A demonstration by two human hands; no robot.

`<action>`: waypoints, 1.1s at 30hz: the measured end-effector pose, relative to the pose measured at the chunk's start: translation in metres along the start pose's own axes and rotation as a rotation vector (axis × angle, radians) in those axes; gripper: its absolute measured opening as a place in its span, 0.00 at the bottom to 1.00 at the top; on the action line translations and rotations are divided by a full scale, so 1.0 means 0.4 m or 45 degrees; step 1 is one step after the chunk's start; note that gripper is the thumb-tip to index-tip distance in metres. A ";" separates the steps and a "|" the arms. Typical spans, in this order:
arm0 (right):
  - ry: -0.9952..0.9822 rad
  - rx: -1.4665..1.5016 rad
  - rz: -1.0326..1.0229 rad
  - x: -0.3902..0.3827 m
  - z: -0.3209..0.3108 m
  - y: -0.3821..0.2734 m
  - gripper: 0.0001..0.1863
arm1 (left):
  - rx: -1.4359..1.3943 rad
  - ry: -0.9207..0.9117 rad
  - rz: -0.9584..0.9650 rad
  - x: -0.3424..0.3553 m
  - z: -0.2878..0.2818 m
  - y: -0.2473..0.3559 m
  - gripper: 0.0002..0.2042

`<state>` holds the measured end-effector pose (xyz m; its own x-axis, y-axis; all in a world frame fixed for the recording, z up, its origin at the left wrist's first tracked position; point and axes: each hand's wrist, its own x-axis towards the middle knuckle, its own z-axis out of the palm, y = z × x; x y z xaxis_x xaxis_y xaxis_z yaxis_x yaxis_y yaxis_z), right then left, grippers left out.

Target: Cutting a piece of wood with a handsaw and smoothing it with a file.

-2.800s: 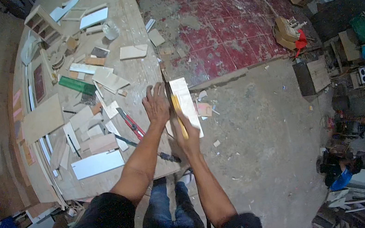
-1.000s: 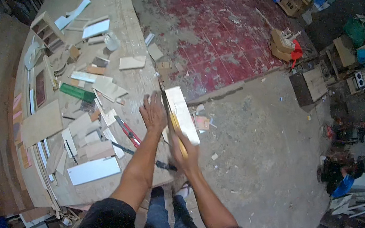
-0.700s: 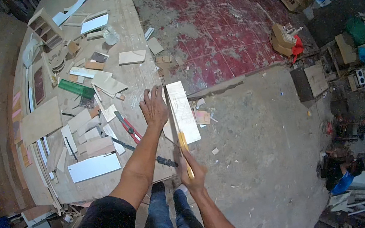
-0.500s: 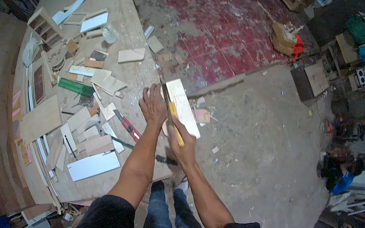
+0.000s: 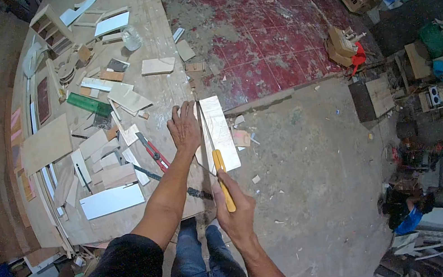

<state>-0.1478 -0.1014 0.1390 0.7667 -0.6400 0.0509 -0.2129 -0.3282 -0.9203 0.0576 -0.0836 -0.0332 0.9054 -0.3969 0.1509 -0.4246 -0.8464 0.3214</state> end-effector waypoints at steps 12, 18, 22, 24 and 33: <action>0.026 -0.079 -0.060 0.078 0.000 -0.044 0.16 | -0.012 -0.054 -0.013 0.013 -0.003 0.000 0.24; -0.109 -0.108 0.082 0.272 0.063 0.002 0.16 | -0.103 -0.038 0.110 0.001 0.016 0.048 0.28; -0.013 0.038 0.026 0.096 0.020 -0.054 0.16 | 0.013 -0.070 -0.020 0.010 0.004 -0.022 0.27; -0.020 0.029 0.039 0.116 0.013 -0.062 0.17 | -0.004 -0.048 0.008 0.011 -0.003 -0.025 0.25; -0.019 -0.044 -0.005 0.080 -0.007 -0.061 0.18 | 0.027 -0.029 -0.003 0.005 -0.003 -0.007 0.24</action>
<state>-0.1199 -0.1159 0.1643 0.7765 -0.6283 0.0481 -0.2306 -0.3544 -0.9062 0.0605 -0.0815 -0.0328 0.9063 -0.4025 0.1285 -0.4224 -0.8548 0.3016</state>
